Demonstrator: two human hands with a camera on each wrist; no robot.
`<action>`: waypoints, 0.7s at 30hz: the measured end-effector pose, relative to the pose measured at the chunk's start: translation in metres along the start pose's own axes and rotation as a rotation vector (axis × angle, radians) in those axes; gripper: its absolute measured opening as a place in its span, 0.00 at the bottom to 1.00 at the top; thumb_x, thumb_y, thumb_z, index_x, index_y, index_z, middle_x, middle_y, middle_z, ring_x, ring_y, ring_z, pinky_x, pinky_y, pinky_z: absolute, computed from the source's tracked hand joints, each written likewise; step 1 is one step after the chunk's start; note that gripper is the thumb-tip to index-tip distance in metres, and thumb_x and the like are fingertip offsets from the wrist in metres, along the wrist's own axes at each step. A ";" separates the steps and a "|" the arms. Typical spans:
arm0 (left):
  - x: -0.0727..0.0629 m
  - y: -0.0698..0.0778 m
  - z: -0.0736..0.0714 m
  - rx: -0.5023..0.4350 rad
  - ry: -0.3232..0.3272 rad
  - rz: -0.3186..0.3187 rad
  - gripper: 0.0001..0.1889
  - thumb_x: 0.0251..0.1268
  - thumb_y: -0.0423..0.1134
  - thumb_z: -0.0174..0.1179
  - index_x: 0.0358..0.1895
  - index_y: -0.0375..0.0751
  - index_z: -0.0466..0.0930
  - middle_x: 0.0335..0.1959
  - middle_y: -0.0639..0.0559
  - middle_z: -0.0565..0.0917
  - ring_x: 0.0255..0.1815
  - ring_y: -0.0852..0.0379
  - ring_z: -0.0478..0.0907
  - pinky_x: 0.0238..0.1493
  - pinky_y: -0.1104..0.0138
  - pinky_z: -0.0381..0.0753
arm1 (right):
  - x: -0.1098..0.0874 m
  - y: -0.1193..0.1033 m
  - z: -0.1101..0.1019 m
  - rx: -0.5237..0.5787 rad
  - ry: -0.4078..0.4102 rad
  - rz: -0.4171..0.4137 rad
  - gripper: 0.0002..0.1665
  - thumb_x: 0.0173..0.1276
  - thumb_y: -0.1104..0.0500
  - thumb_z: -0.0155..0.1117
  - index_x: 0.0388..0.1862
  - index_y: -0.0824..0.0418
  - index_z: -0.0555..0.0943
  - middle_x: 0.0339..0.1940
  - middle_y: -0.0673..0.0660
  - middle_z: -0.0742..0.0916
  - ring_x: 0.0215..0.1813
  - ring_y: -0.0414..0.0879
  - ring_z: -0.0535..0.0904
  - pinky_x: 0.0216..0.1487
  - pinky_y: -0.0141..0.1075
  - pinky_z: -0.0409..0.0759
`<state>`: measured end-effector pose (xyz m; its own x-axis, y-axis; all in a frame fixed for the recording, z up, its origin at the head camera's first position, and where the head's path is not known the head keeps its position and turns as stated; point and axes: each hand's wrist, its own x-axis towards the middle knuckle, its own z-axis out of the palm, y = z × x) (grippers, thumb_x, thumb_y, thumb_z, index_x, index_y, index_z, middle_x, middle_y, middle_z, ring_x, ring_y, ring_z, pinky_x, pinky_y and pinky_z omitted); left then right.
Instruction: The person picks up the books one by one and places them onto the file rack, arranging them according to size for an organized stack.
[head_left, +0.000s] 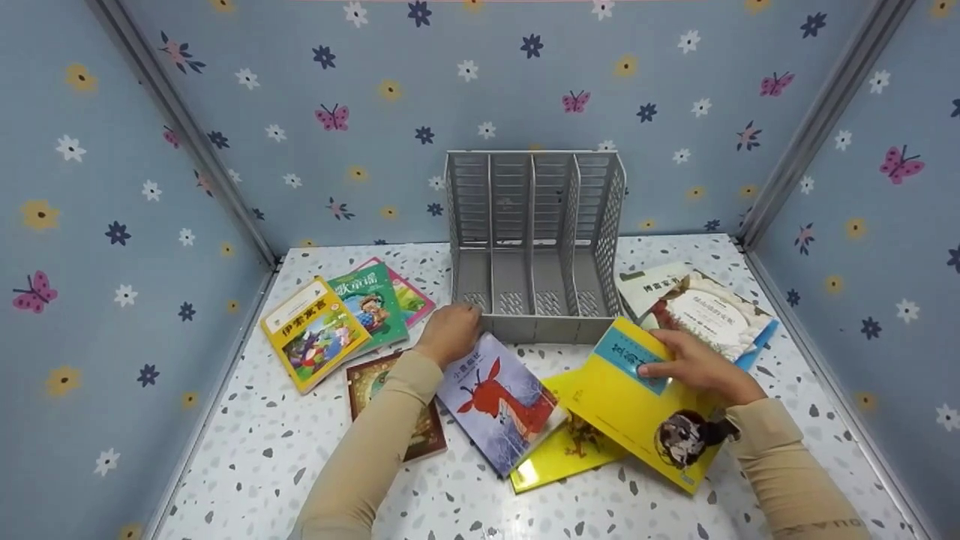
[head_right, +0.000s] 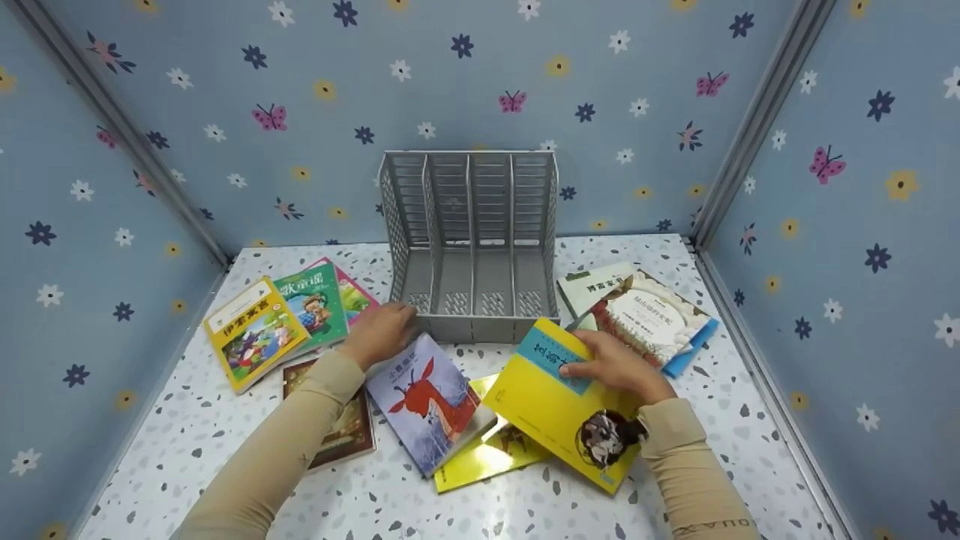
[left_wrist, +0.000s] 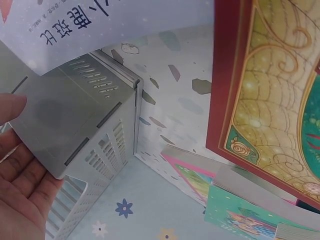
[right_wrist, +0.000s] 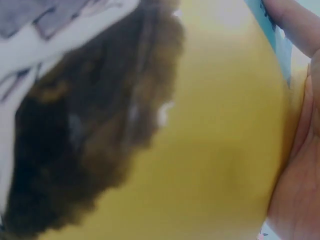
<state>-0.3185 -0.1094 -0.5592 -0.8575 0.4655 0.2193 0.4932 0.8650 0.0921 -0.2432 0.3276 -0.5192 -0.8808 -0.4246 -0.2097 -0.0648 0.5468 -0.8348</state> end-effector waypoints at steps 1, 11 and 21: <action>0.000 0.000 0.000 0.001 -0.005 0.000 0.08 0.78 0.37 0.64 0.46 0.35 0.86 0.42 0.39 0.90 0.44 0.38 0.89 0.50 0.47 0.90 | 0.000 0.000 -0.001 0.023 -0.001 -0.004 0.29 0.76 0.52 0.75 0.66 0.66 0.79 0.47 0.61 0.91 0.41 0.50 0.91 0.45 0.37 0.91; 0.000 -0.003 0.002 0.027 0.014 0.023 0.08 0.77 0.36 0.64 0.48 0.34 0.86 0.42 0.39 0.90 0.44 0.38 0.90 0.50 0.47 0.90 | -0.001 -0.009 -0.008 0.055 0.067 -0.104 0.26 0.78 0.56 0.72 0.67 0.68 0.77 0.48 0.63 0.91 0.40 0.50 0.91 0.44 0.41 0.92; -0.001 0.001 -0.005 0.025 0.038 0.018 0.11 0.77 0.37 0.66 0.54 0.33 0.86 0.47 0.39 0.90 0.51 0.39 0.88 0.60 0.47 0.87 | 0.000 -0.021 -0.011 0.065 0.181 -0.175 0.28 0.79 0.60 0.70 0.71 0.71 0.76 0.46 0.57 0.93 0.40 0.43 0.91 0.44 0.35 0.91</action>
<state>-0.3166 -0.1102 -0.5545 -0.8423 0.4735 0.2576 0.5038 0.8614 0.0640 -0.2470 0.3241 -0.4966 -0.9289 -0.3691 0.0306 -0.1983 0.4260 -0.8827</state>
